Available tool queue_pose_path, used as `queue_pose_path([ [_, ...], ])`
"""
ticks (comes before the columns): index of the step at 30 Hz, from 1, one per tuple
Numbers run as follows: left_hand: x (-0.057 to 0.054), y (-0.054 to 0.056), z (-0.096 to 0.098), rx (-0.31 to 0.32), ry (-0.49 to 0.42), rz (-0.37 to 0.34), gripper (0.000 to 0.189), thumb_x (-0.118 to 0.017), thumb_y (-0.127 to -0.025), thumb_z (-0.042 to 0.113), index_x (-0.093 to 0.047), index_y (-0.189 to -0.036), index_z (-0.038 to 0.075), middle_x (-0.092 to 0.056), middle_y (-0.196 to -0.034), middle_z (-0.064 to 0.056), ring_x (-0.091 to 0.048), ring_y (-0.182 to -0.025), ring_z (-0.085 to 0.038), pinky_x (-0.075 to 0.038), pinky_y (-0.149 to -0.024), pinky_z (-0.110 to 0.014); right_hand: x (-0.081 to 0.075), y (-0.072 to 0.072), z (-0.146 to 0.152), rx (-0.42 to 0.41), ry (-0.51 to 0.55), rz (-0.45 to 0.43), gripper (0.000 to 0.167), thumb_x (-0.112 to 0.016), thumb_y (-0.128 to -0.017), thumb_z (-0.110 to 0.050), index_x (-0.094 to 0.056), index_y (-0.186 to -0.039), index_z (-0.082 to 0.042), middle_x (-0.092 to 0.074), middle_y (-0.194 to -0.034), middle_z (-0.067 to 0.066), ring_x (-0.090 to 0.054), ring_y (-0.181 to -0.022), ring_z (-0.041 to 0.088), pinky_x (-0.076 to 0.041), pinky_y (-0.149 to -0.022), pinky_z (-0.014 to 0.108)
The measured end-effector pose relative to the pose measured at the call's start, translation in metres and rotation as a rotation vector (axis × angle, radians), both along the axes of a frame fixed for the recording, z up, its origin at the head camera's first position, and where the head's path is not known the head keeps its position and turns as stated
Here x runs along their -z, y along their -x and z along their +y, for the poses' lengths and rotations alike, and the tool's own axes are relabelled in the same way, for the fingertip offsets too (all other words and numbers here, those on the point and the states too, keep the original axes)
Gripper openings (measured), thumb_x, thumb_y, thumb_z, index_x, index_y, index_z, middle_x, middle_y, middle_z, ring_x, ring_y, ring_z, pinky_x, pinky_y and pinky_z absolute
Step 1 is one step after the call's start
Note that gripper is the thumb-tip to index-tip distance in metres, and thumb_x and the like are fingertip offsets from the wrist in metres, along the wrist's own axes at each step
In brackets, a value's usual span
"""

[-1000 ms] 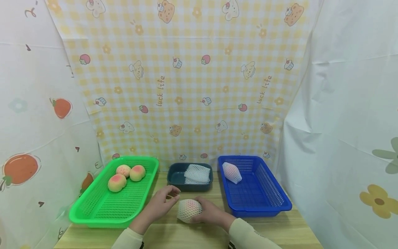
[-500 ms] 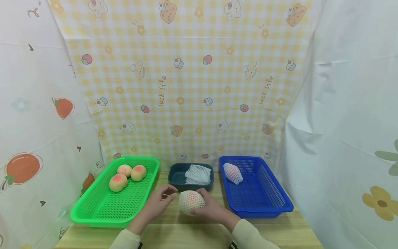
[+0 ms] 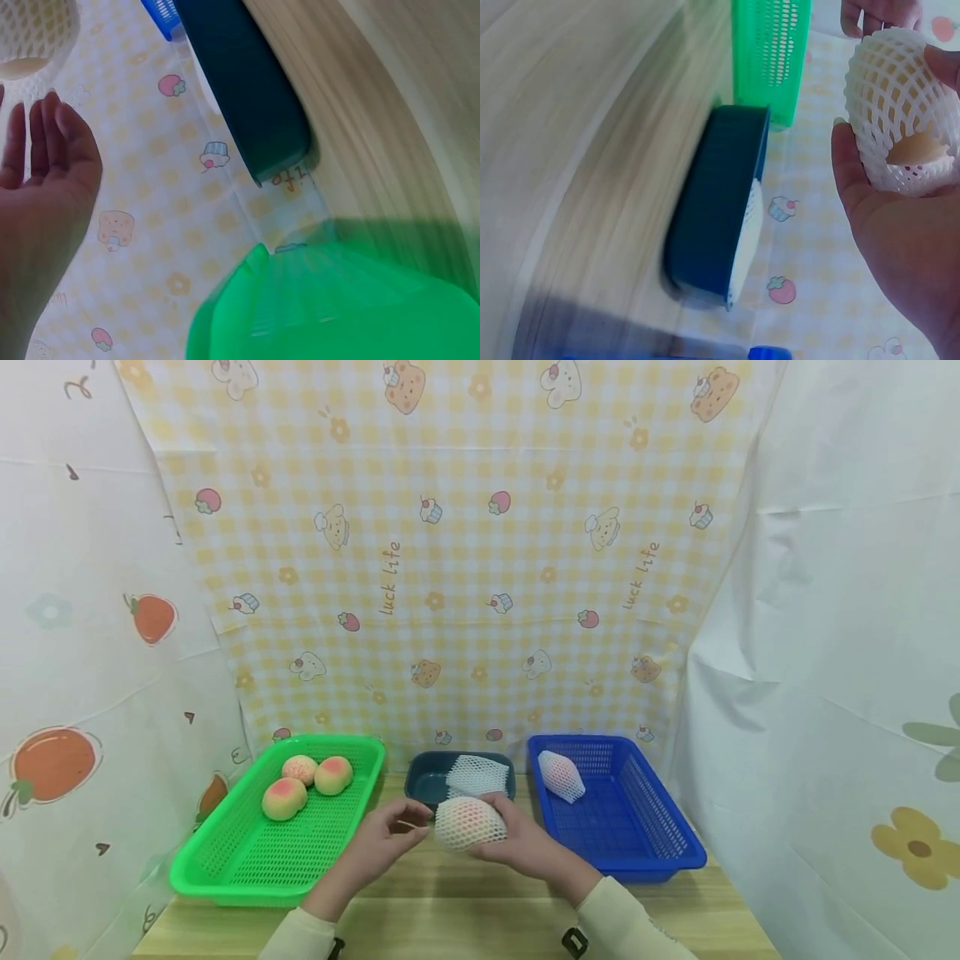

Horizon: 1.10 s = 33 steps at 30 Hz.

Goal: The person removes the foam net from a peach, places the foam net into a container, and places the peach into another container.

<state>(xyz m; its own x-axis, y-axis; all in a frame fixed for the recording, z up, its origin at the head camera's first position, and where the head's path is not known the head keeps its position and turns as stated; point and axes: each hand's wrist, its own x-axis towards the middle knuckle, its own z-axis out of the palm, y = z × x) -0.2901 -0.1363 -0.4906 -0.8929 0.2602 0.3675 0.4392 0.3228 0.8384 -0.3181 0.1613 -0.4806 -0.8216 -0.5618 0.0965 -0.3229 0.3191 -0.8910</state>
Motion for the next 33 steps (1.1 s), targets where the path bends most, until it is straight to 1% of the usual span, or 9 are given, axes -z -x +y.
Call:
queue_pose_path([
  [4, -0.002, 0.0, 0.001, 0.107, -0.027, 0.004, 0.025, -0.081, -0.102, 0.013, -0.075, -0.126, 0.014, -0.072, -0.124, -0.005, -0.071, -0.115, -0.033, -0.062, -0.098, -0.044, -0.005, -0.004, -0.003, -0.066, 0.029, -0.018, 0.065, -0.084, -0.101, -0.028, -0.049, -0.155, -0.023, -0.061, -0.141, 0.011, -0.064, -0.121, 0.03, -0.059, -0.093, 0.043],
  [9, -0.003, 0.001, 0.002, 0.182, -0.064, -0.003, 0.038, -0.084, -0.098, 0.012, -0.072, -0.134, 0.016, -0.069, -0.132, -0.003, -0.069, -0.122, -0.031, -0.057, -0.107, -0.059, -0.007, -0.007, -0.006, -0.09, 0.03, -0.013, 0.065, -0.085, -0.1, -0.029, -0.05, -0.154, -0.021, -0.061, -0.138, 0.009, -0.063, -0.12, 0.029, -0.058, -0.094, 0.04],
  [12, -0.003, 0.001, 0.003, 0.21, -0.065, 0.02, 0.042, -0.086, -0.097, 0.012, -0.07, -0.136, 0.016, -0.068, -0.135, -0.003, -0.068, -0.123, -0.031, -0.057, -0.108, -0.054, -0.007, -0.007, -0.007, -0.094, 0.025, -0.001, 0.066, -0.085, -0.099, -0.029, -0.05, -0.154, -0.021, -0.062, -0.137, 0.009, -0.063, -0.119, 0.029, -0.058, -0.095, 0.038],
  [17, -0.003, 0.002, 0.005, 0.231, -0.056, 0.039, 0.046, -0.087, -0.096, 0.012, -0.068, -0.137, 0.014, -0.065, -0.137, -0.005, -0.067, -0.126, -0.03, -0.057, -0.109, -0.047, -0.005, -0.005, -0.008, -0.112, 0.028, 0.016, 0.066, -0.085, -0.099, -0.027, -0.049, -0.153, -0.021, -0.061, -0.136, 0.009, -0.063, -0.119, 0.028, -0.057, -0.096, 0.037],
  [20, -0.003, 0.001, 0.006, 0.24, -0.051, 0.018, 0.048, -0.088, -0.095, 0.012, -0.066, -0.138, 0.014, -0.063, -0.138, -0.005, -0.066, -0.128, -0.03, -0.056, -0.11, -0.049, -0.005, -0.006, -0.009, -0.115, 0.025, 0.022, 0.066, -0.085, -0.098, -0.027, -0.049, -0.153, -0.022, -0.06, -0.137, 0.008, -0.063, -0.119, 0.028, -0.057, -0.096, 0.036],
  [22, -0.004, 0.001, 0.007, 0.239, -0.042, 0.001, 0.05, -0.088, -0.094, 0.013, -0.064, -0.138, 0.015, -0.063, -0.139, -0.004, -0.065, -0.129, -0.03, -0.056, -0.11, -0.046, -0.005, -0.006, -0.009, -0.115, 0.021, 0.023, 0.066, -0.085, -0.098, -0.028, -0.049, -0.153, -0.023, -0.06, -0.137, 0.008, -0.063, -0.119, 0.028, -0.057, -0.096, 0.036],
  [25, -0.006, 0.0, 0.009, 0.229, -0.027, -0.021, 0.053, -0.088, -0.094, 0.015, -0.063, -0.14, 0.016, -0.061, -0.14, -0.004, -0.064, -0.131, -0.03, -0.055, -0.111, -0.044, -0.005, -0.007, -0.01, -0.113, 0.018, 0.02, 0.067, -0.086, -0.098, -0.028, -0.049, -0.154, -0.023, -0.061, -0.137, 0.008, -0.063, -0.118, 0.028, -0.057, -0.095, 0.037],
  [30, -0.007, -0.001, 0.011, 0.207, -0.002, -0.047, 0.06, -0.088, -0.092, 0.015, -0.059, -0.145, 0.015, -0.059, -0.142, -0.003, -0.062, -0.132, -0.025, -0.053, -0.113, -0.049, -0.007, -0.007, -0.013, -0.1, 0.005, 0.026, 0.071, -0.086, -0.097, -0.031, -0.048, -0.157, -0.022, -0.062, -0.137, 0.006, -0.063, -0.118, 0.027, -0.057, -0.096, 0.037],
  [33, -0.006, -0.001, 0.012, 0.203, 0.006, -0.062, 0.066, -0.087, -0.09, 0.015, -0.056, -0.148, 0.015, -0.059, -0.143, -0.003, -0.061, -0.131, -0.025, -0.053, -0.113, -0.046, -0.009, -0.009, -0.014, -0.089, -0.007, 0.034, 0.073, -0.086, -0.097, -0.032, -0.047, -0.159, -0.025, -0.063, -0.138, 0.005, -0.064, -0.119, 0.025, -0.056, -0.097, 0.036],
])
